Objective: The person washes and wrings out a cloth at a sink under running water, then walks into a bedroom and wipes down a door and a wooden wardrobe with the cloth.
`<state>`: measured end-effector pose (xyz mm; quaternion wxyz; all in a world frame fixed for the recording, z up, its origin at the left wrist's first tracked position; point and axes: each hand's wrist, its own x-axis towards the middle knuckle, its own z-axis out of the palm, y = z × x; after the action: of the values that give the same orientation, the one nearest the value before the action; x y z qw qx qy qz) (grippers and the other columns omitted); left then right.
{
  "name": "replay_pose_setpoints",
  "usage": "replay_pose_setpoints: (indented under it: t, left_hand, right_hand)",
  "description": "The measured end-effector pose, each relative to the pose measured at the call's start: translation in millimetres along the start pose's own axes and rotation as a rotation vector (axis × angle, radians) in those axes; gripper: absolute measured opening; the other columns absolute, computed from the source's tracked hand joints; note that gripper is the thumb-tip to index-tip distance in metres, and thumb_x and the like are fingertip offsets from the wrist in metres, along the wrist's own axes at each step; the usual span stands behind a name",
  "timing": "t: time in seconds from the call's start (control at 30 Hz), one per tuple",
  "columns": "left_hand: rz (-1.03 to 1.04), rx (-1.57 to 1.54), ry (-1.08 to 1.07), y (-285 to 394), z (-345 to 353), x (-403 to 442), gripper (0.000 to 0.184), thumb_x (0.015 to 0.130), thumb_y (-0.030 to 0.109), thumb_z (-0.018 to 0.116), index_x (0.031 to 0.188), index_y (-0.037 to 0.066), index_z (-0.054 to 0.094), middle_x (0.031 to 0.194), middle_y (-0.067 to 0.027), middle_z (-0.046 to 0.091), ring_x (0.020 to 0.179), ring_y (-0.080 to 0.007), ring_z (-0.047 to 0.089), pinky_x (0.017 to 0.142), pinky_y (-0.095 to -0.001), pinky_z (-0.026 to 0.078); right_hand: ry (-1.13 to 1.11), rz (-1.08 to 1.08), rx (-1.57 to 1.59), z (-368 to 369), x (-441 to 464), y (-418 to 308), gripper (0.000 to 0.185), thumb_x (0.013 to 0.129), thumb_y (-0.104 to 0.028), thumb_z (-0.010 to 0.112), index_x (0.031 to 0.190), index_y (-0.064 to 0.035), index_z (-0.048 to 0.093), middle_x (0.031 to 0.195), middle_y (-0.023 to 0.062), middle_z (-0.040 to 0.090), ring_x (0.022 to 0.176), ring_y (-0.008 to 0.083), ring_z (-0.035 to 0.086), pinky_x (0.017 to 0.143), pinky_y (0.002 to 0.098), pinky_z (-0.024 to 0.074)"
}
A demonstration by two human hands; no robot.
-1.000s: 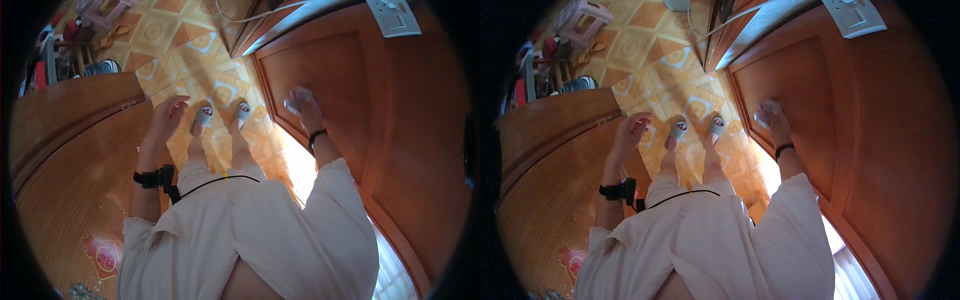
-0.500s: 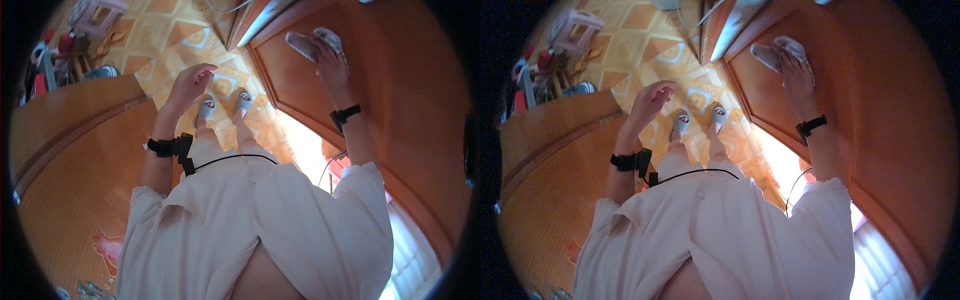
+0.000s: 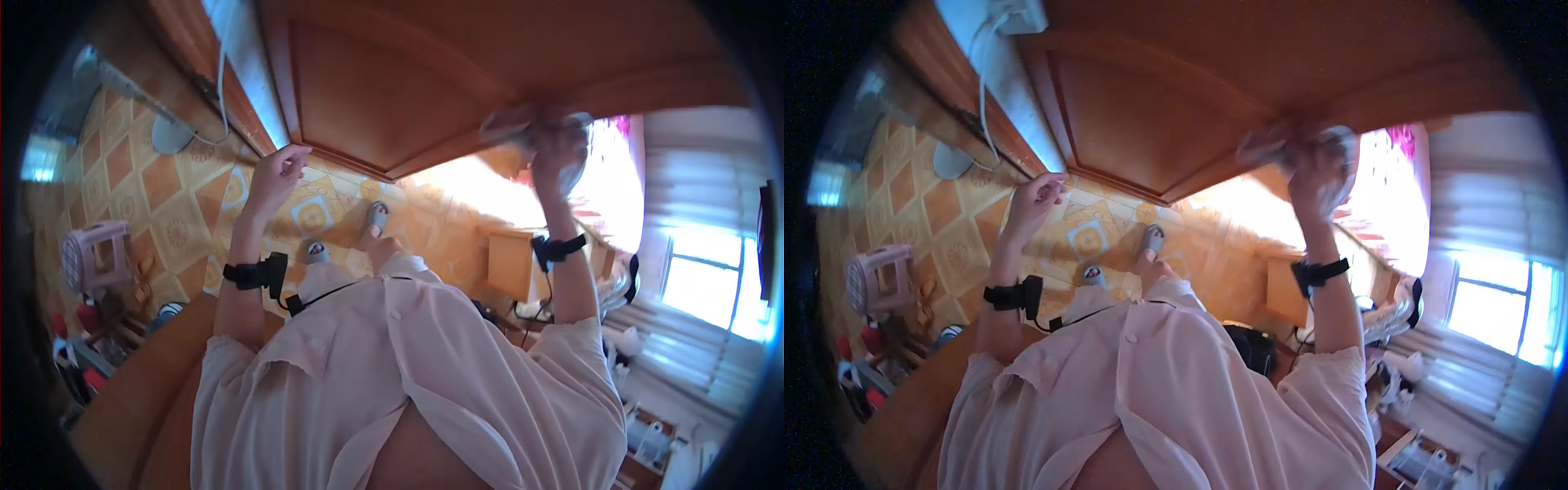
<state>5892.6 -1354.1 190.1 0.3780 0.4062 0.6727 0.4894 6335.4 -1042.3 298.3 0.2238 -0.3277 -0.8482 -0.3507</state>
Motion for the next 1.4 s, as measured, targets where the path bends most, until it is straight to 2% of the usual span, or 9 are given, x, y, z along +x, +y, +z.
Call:
replay_pose_setpoints:
  t: [0.1, 0.33, 0.57, 0.77, 0.9, 0.93, 1.03, 1.23, 1.4]
  left_hand:
    - [0.043, 0.136, -0.132, 57, 32, 18, 0.027, 0.102, 0.009, 0.059, 0.126, 0.003, 0.069, 0.098, -0.0125, 0.076, 0.09, -0.0186, 0.074, 0.079, -0.0316, 0.059]
    - [0.118, 0.275, -0.418, 109, 121, 32, 0.026, 0.105, 0.014, 0.057, 0.126, 0.003, 0.068, 0.101, -0.01, 0.076, 0.091, -0.0162, 0.073, 0.081, -0.0292, 0.058]
    - [0.014, 0.321, -0.482, 119, 245, 61, 0.024, 0.104, 0.009, 0.059, 0.125, 0.002, 0.068, 0.1, -0.0044, 0.073, 0.093, -0.0122, 0.07, 0.083, -0.0282, 0.057]
    - [-0.062, 0.405, -0.601, 160, 368, 82, 0.029, 0.101, 0.016, 0.063, 0.127, 0.006, 0.069, 0.1, -0.0141, 0.076, 0.08, -0.019, 0.069, 0.076, -0.0343, 0.056]
    - [-0.073, 0.482, -0.681, 172, 432, 97, 0.029, 0.1, 0.015, 0.063, 0.128, 0.006, 0.069, 0.089, -0.0138, 0.074, 0.078, -0.019, 0.07, 0.076, -0.0339, 0.057]
    - [-0.051, 0.471, -0.68, 176, 446, 101, 0.029, 0.1, 0.015, 0.063, 0.127, 0.006, 0.069, 0.089, -0.0141, 0.074, 0.08, -0.0195, 0.071, 0.077, -0.0341, 0.057]
    - [-0.06, 0.461, -0.716, 191, 475, 112, 0.03, 0.1, 0.015, 0.063, 0.127, 0.005, 0.069, 0.098, -0.0136, 0.074, 0.089, -0.0184, 0.071, 0.082, -0.0336, 0.057]
    - [0.051, 0.64, -0.823, 191, 524, 155, 0.031, 0.098, 0.018, 0.065, 0.126, 0.003, 0.069, 0.109, -0.0167, 0.074, 0.1, -0.0249, 0.072, 0.089, -0.0375, 0.056]
    - [0.0, 0.711, -0.929, 156, 569, 193, 0.032, 0.096, 0.018, 0.063, 0.123, 0.003, 0.07, 0.115, -0.0197, 0.073, 0.105, -0.0305, 0.071, 0.091, -0.0392, 0.055]
  right_hand:
    - [0.231, 0.13, -0.072, -91, 104, 29, 0.041, 0.088, -0.028, 0.074, 0.128, -0.0223, 0.072, 0.118, 0.014, 0.066, 0.12, 0.0402, 0.056, 0.104, 0.0571, 0.0401]
    - [0.584, 0.223, 0.082, -64, 195, 68, 0.051, 0.087, -0.029, 0.075, 0.135, -0.0153, 0.064, 0.127, 0.0202, 0.059, 0.124, 0.0453, 0.051, 0.107, 0.0556, 0.0393]
    - [0.479, 0.35, 0.472, 39, 65, 38, 0.059, 0.085, -0.025, 0.076, 0.138, -0.0072, 0.056, 0.139, 0.0276, 0.051, 0.131, 0.0512, 0.045, 0.111, 0.0569, 0.0372]
    - [0.196, 0.417, 0.877, 131, -93, -12, 0.067, 0.084, -0.021, 0.077, 0.141, -0.0003, 0.049, 0.149, 0.0338, 0.044, 0.136, 0.0563, 0.04, 0.114, 0.0579, 0.0354]
    - [-0.79, 0.788, 1.33, 166, -146, 15, 0.051, 0.092, -0.031, 0.07, 0.137, -0.0116, 0.055, 0.102, 0.0282, 0.071, 0.096, 0.05, 0.067, 0.086, 0.0553, 0.0546]
    - [-0.744, 0.767, 1.254, 171, -164, 26, 0.051, 0.093, -0.035, 0.068, 0.132, -0.0037, 0.057, 0.085, 0.0206, 0.073, 0.078, 0.0396, 0.071, 0.076, 0.0501, 0.0562]
    - [-0.781, 1.016, 1.512, 185, -199, 62, 0.053, 0.092, -0.046, 0.066, 0.122, -0.0026, 0.062, 0.097, 0.0254, 0.074, 0.098, 0.0437, 0.072, 0.085, 0.0523, 0.0548]
    - [-0.69, 1.357, 1.719, 215, -195, 143, 0.053, 0.093, -0.048, 0.066, 0.125, -0.006, 0.065, 0.096, 0.0205, 0.074, 0.092, 0.0351, 0.072, 0.084, 0.0463, 0.0546]
    - [-0.15, 0.898, 1.812, 192, -72, 188, 0.04, 0.099, -0.034, 0.07, 0.126, -0.0055, 0.063, 0.11, 0.0071, 0.063, 0.095, 0.0197, 0.061, 0.083, 0.0327, 0.0513]
